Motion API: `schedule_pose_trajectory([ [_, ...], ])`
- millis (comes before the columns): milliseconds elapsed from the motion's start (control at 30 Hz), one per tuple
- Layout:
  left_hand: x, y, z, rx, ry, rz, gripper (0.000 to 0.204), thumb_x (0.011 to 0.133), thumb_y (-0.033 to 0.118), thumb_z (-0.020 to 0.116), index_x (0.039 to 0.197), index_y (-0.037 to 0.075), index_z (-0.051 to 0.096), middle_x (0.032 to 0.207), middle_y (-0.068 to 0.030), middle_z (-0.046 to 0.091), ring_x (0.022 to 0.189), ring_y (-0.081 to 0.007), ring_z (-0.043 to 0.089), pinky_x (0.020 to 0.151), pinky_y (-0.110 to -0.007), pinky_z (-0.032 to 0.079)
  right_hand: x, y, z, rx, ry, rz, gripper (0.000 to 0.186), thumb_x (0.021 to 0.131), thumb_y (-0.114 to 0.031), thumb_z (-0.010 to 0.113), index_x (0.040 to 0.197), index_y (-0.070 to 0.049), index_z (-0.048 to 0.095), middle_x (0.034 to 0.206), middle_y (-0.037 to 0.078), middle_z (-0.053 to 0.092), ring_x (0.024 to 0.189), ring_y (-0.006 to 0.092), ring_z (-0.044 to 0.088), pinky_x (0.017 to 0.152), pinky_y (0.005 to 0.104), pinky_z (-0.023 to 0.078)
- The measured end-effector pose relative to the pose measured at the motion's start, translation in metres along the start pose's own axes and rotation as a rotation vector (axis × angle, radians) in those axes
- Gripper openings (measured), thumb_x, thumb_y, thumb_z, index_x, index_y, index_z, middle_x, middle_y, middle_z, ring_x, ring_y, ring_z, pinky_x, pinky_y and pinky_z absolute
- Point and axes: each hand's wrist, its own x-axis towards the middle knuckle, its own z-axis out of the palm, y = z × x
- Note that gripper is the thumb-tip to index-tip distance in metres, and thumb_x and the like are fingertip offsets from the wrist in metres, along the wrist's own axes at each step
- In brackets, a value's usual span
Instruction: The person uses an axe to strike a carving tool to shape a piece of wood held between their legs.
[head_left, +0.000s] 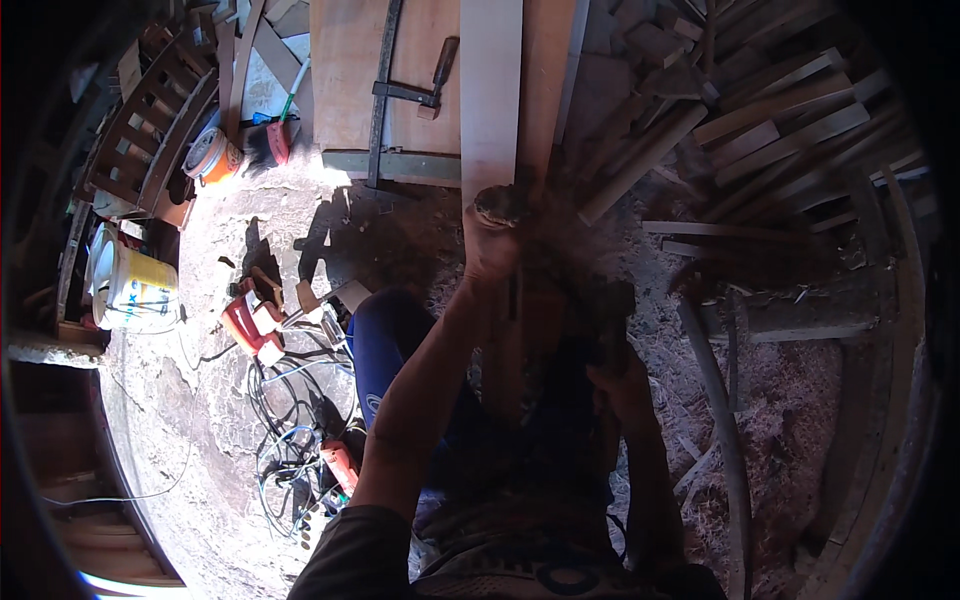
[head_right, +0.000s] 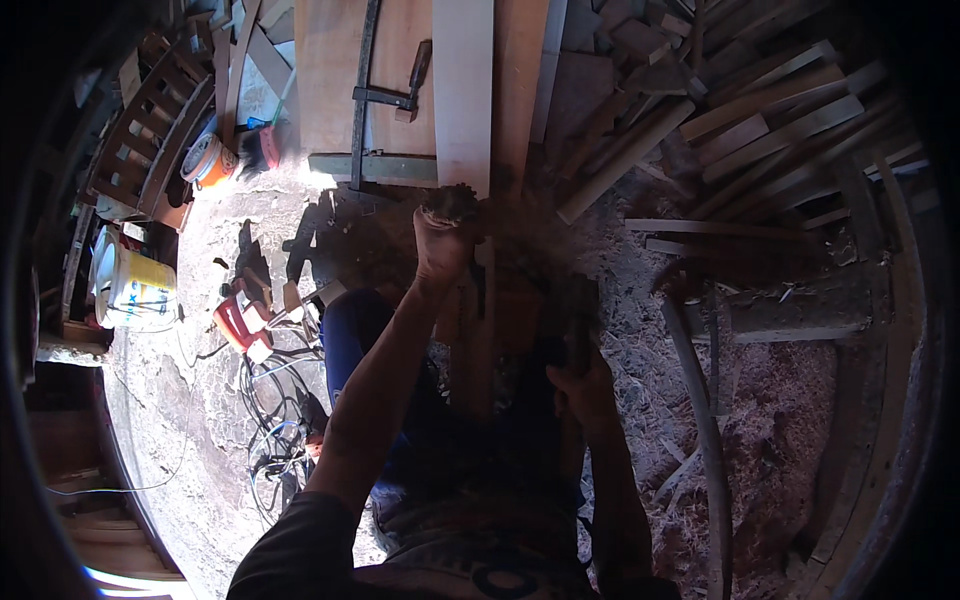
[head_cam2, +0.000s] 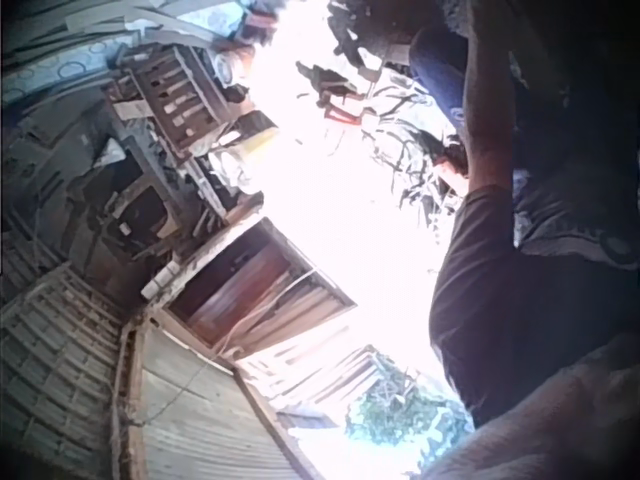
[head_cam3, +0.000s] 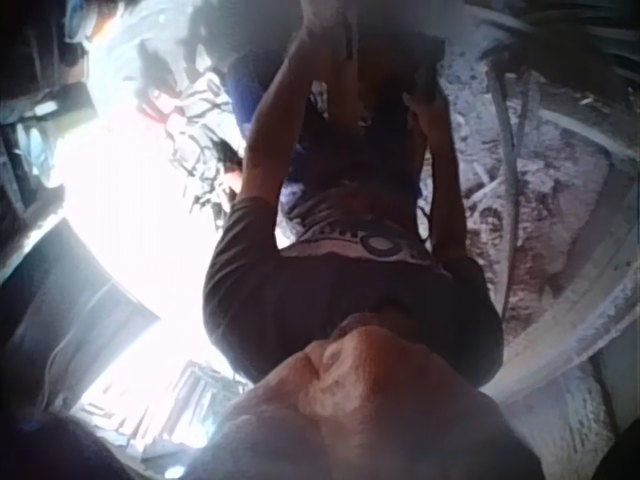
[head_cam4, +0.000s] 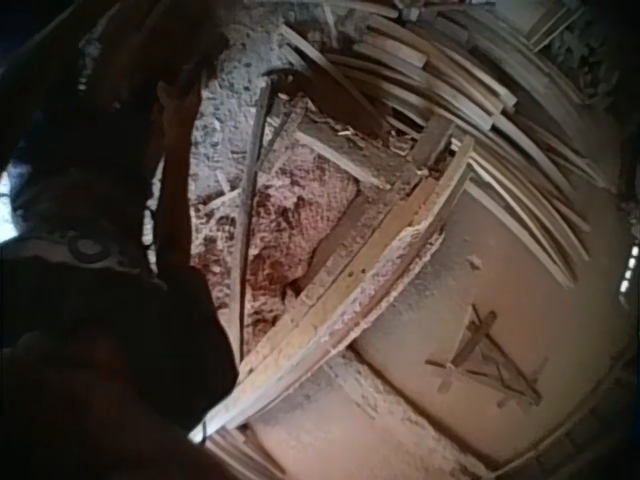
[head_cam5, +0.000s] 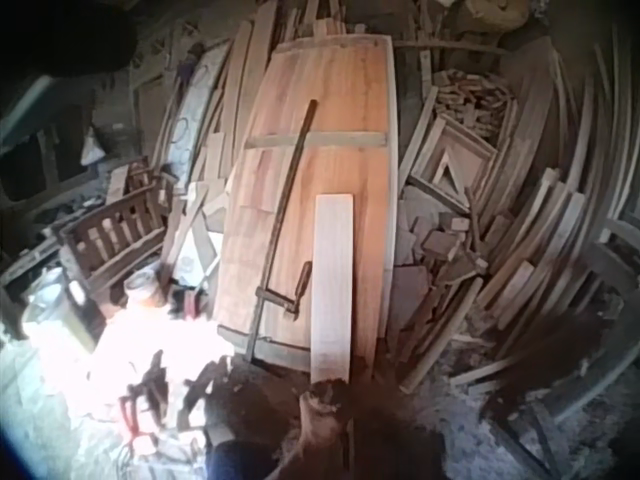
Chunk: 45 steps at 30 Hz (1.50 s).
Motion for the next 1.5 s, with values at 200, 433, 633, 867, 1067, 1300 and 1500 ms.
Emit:
schedule_pose_trajectory([
  [200, 0.003, -0.003, -0.008, 0.029, 0.036, -0.048, 0.010, 0.083, 0.008, 0.076, 0.079, 0.005, 0.067, 0.071, 0.0005, 0.065, 0.060, -0.0064, 0.060, 0.052, -0.025, 0.046, -0.003, -0.009, 0.003, -0.011, 0.016, 0.005, 0.055, 0.084, -0.007, 0.071, 0.134, -0.005, 0.048, 0.073, 0.001, 0.056, 0.047, 0.0120, 0.055, 0.041, 0.0284, 0.047],
  [433, -0.016, -0.008, 0.020, 0.158, -0.094, 0.030, 0.014, 0.082, 0.010, 0.075, 0.093, 0.001, 0.071, 0.087, -0.0022, 0.073, 0.081, -0.0101, 0.067, 0.071, -0.028, 0.053, -0.002, -0.077, 0.021, -0.293, -0.062, -0.208, 0.069, 0.086, -0.004, 0.067, 0.148, -0.005, 0.036, 0.081, 0.009, 0.063, 0.061, 0.0193, 0.066, 0.051, 0.0325, 0.052],
  [633, -0.010, -0.026, -0.007, 0.009, -0.085, 0.010, 0.013, 0.082, 0.004, 0.072, 0.095, 0.003, 0.071, 0.094, -0.0029, 0.072, 0.085, -0.0115, 0.066, 0.075, -0.029, 0.053, -0.002, -0.187, 0.054, -0.935, -0.062, -0.895, 0.064, 0.088, -0.009, 0.066, 0.144, -0.005, 0.036, 0.101, 0.025, 0.067, 0.091, 0.0407, 0.070, 0.071, 0.0452, 0.056],
  [867, -0.031, -0.026, 0.001, 0.016, -0.086, 0.151, 0.019, 0.082, 0.004, 0.071, 0.101, 0.002, 0.070, 0.105, -0.0065, 0.071, 0.095, -0.0120, 0.065, 0.080, -0.028, 0.052, 0.040, -0.156, 0.040, -1.167, -0.206, -0.845, 0.057, 0.084, -0.005, 0.065, 0.136, -0.004, 0.042, 0.092, 0.025, 0.067, 0.087, 0.0430, 0.068, 0.072, 0.0493, 0.055],
  [1067, -0.012, -0.035, -0.005, -0.004, -0.066, -0.019, 0.012, 0.080, 0.005, 0.072, 0.092, 0.002, 0.071, 0.084, -0.0016, 0.072, 0.078, -0.0075, 0.065, 0.068, -0.028, 0.053, 0.005, -0.226, 0.069, -0.812, -0.031, -1.154, 0.059, 0.087, -0.008, 0.065, 0.140, -0.007, 0.041, 0.083, 0.022, 0.065, 0.078, 0.0426, 0.067, 0.070, 0.0439, 0.055],
  [1300, -0.031, -0.027, 0.012, -0.022, -0.064, 0.084, 0.012, 0.081, 0.007, 0.071, 0.092, 0.001, 0.071, 0.084, -0.0036, 0.072, 0.079, -0.0088, 0.065, 0.070, -0.028, 0.053, 0.051, -0.156, 0.049, -1.252, -0.180, -0.708, 0.047, 0.082, -0.001, 0.062, 0.125, -0.002, 0.044, 0.082, 0.026, 0.066, 0.085, 0.0449, 0.068, 0.074, 0.0544, 0.053],
  [1500, 0.009, -0.067, -0.011, 0.033, -0.017, -0.017, 0.014, 0.083, 0.009, 0.072, 0.094, 0.001, 0.072, 0.087, -0.0052, 0.073, 0.082, -0.0103, 0.067, 0.070, -0.029, 0.053, 0.015, -0.208, 0.051, -1.004, -0.188, -0.812, 0.053, 0.085, -0.008, 0.067, 0.134, -0.006, 0.045, 0.082, 0.025, 0.067, 0.082, 0.0442, 0.069, 0.075, 0.0506, 0.054],
])
